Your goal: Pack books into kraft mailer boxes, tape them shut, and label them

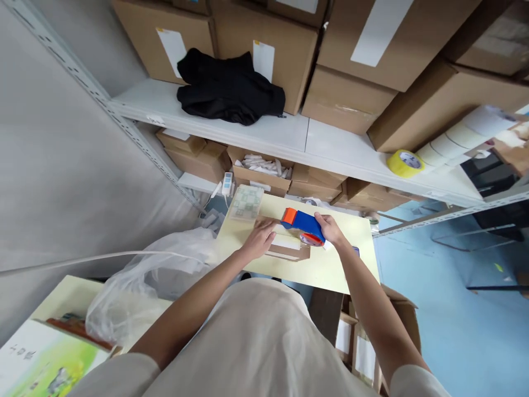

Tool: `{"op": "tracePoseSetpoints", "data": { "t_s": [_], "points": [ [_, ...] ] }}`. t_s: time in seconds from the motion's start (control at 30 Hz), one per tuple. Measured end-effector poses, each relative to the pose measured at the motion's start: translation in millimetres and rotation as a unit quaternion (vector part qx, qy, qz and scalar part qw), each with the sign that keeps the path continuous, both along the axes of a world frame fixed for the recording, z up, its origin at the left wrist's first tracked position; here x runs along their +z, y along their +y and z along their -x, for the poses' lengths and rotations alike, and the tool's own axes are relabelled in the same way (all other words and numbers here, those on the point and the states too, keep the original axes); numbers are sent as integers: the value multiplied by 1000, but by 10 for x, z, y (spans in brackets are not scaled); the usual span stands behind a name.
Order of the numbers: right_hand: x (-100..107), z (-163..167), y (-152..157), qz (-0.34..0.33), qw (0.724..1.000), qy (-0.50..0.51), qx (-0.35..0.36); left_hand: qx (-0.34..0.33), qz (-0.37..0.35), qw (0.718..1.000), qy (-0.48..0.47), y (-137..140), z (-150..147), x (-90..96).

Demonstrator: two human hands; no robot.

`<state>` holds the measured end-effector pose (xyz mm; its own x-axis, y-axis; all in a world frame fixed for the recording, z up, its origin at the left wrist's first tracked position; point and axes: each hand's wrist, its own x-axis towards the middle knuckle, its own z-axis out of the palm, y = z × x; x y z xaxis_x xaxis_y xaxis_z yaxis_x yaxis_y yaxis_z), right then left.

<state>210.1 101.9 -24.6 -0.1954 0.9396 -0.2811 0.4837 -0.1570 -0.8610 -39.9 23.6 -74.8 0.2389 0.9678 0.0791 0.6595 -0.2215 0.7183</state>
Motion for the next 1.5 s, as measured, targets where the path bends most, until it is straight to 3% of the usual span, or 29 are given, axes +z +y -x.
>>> {"op": "tracePoseSetpoints", "data": {
  "t_s": [0.07,0.1,0.17,0.23,0.3,0.53,0.7,0.83,0.97,1.13,1.33,1.5],
  "points": [
    [-8,-30,19,-1,1000,1,10,84,63,983,-150,65,-29,77],
    [-13,-40,25,-4,1000,2,16,122,110,959,-230,103,-50,117],
    [-27,-54,30,-10,1000,6,26,156,229,885,-375,187,-98,189],
    [-42,-65,27,-19,999,7,31,146,334,804,-470,271,-145,237],
    [-51,-73,15,-25,999,4,31,146,374,770,-496,337,-191,259],
    [51,-16,-61,-37,997,-16,61,206,324,824,-417,389,-229,303],
    [183,-111,-96,-119,974,-141,131,248,277,846,-382,295,210,258],
    [189,-162,-131,-128,958,-196,163,273,267,856,-349,189,605,129],
    [176,-43,-161,-136,952,-208,177,280,265,869,-309,149,779,-25],
    [181,70,-161,-143,949,-220,174,275,259,889,-260,161,794,-232],
    [155,83,-173,-149,950,-220,161,264,203,930,-158,109,581,-417],
    [148,82,-190,-146,953,-219,150,237,142,961,16,67,598,-597]
  ]
}}
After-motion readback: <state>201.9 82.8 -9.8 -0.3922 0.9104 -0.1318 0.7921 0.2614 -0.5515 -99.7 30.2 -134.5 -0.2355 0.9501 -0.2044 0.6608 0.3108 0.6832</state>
